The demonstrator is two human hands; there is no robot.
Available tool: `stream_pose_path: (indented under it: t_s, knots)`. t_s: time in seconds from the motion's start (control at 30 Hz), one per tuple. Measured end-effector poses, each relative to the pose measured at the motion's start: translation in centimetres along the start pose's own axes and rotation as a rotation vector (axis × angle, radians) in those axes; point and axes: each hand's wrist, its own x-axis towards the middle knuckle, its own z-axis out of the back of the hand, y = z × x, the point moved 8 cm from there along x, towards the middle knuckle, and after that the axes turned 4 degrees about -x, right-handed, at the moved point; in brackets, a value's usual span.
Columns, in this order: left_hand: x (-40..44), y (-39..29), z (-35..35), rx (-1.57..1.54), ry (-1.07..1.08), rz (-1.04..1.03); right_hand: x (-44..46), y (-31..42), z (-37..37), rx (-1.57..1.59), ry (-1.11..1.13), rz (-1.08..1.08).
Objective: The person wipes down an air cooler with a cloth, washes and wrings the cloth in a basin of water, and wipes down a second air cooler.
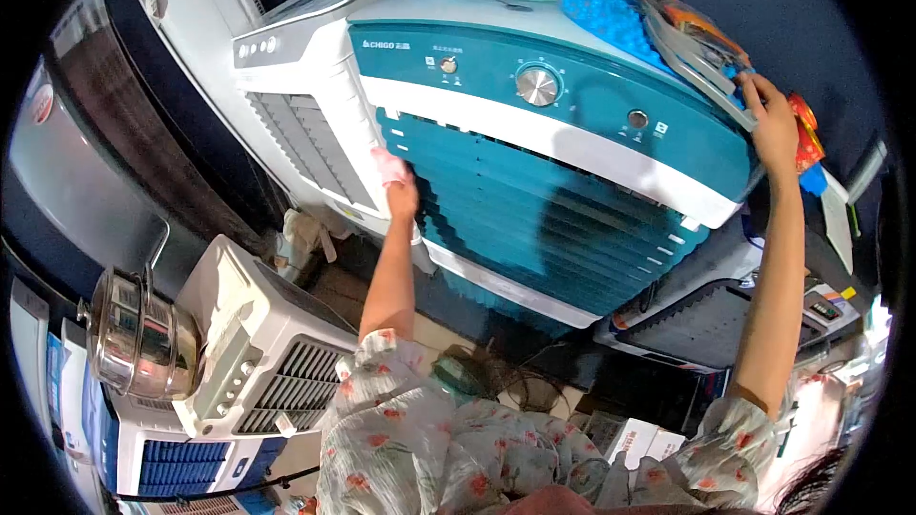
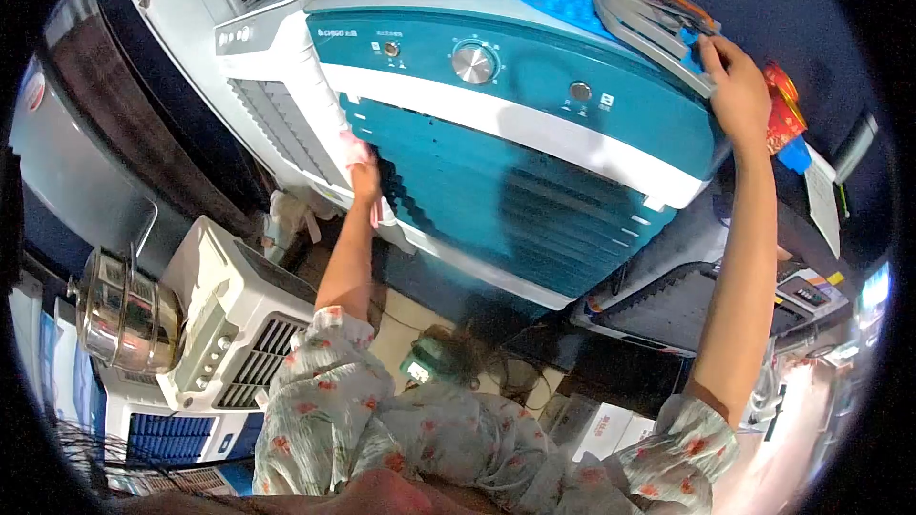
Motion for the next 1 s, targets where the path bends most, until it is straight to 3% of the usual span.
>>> stream_pose_path:
  t_s: [0.1,0.2,0.33,0.57,0.67,0.9,1.0]
  knots:
    - [-0.6,0.7,-2.2,0.039,-0.089,-0.207,0.1,0.0,-0.4,0.001,0.072,-0.035]
    - [-5.4,-5.5,-1.2,0.293,-0.069,-0.266,0.1,0.1,-0.2,-0.006,0.066,-0.021]
    - [-11.7,-11.3,-3.2,0.207,-0.105,-0.521,0.1,0.1,-0.2,-0.013,0.061,-0.018]
    - [-12.2,-11.7,-4.4,0.101,0.013,-0.567,0.0,0.4,0.0,-0.003,0.043,-0.003]
    - [-11.4,-13.3,-2.8,0.411,0.115,-0.591,-0.4,1.2,0.5,-0.004,0.028,0.009]
    - [-11.2,-12.3,-3.2,0.264,0.002,-0.388,-0.1,0.5,0.1,-0.038,0.032,0.016]
    - [-13.5,-11.4,-5.6,0.143,-0.142,-0.484,-0.3,0.9,0.4,-0.044,-0.012,0.027]
